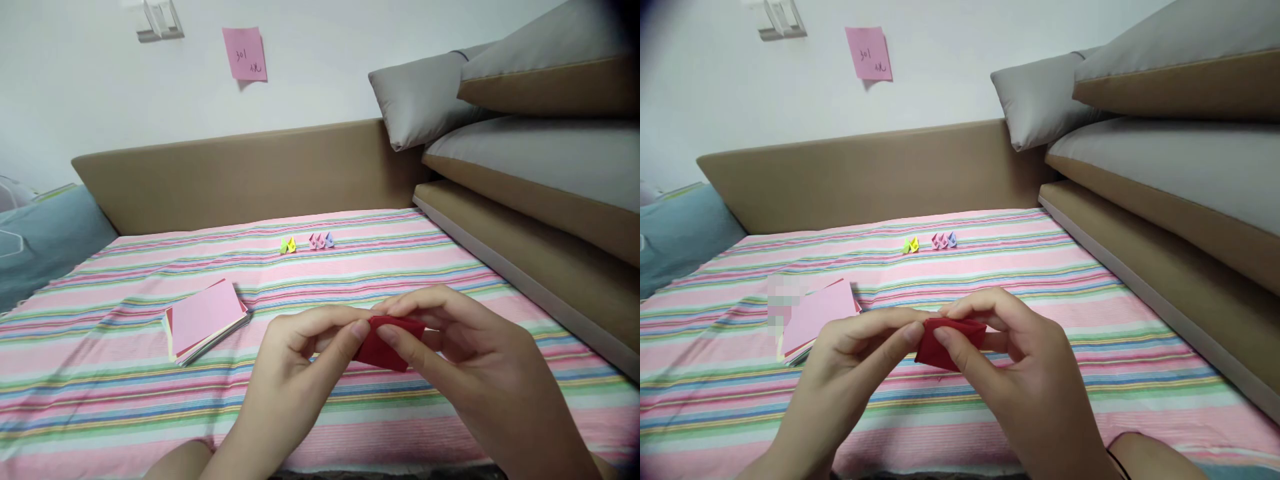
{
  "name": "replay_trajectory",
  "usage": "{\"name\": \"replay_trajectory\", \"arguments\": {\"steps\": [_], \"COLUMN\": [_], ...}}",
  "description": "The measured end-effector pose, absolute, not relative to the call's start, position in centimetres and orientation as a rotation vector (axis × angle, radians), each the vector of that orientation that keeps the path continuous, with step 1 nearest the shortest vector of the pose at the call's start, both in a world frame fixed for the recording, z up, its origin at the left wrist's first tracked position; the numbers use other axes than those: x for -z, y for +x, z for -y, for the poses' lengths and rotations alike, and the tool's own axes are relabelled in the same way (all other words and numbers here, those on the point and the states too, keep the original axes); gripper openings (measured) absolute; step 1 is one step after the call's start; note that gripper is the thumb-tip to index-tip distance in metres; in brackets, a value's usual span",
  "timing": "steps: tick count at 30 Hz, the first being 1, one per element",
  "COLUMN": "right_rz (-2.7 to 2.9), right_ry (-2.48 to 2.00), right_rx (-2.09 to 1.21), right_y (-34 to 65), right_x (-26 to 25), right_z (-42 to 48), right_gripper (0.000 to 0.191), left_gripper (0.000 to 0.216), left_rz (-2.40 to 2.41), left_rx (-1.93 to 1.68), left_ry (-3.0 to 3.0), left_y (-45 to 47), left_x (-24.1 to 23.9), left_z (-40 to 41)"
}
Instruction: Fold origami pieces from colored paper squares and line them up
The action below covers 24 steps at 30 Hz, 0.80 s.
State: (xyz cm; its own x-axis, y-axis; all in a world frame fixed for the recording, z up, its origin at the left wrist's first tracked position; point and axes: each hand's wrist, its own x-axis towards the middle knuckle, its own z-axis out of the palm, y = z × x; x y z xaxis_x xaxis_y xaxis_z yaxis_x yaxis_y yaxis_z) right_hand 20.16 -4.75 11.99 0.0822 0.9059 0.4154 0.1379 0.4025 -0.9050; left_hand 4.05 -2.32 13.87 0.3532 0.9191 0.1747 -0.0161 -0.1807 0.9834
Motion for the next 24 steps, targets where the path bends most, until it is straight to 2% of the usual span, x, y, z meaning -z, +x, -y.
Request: {"name": "replay_trajectory", "arguments": {"steps": [9, 16, 24], "right_rz": [1.261, 1.270, 1.308], "right_ry": [-1.134, -1.045, -1.000], "right_rx": [-0.950, -1.174, -1.237], "right_y": [19.9, 20.4, 21.2], "right_x": [-12.7, -12.6, -12.3], "right_z": [5.1, 5.0, 4.4], "right_gripper": [0.011, 0.011, 0.011], "left_gripper": [0.011, 0.008, 0.003], "left_rz": [-0.777, -0.624, -0.593], "left_rx": [-0.950, -0.815, -0.800], "left_ry": [1.381, 1.109, 1.088], "left_y": [3.5, 3.5, 3.7], "left_x": [-13.5, -12.7, -12.2], "left_z": [1.4, 0.7, 0.4]}}
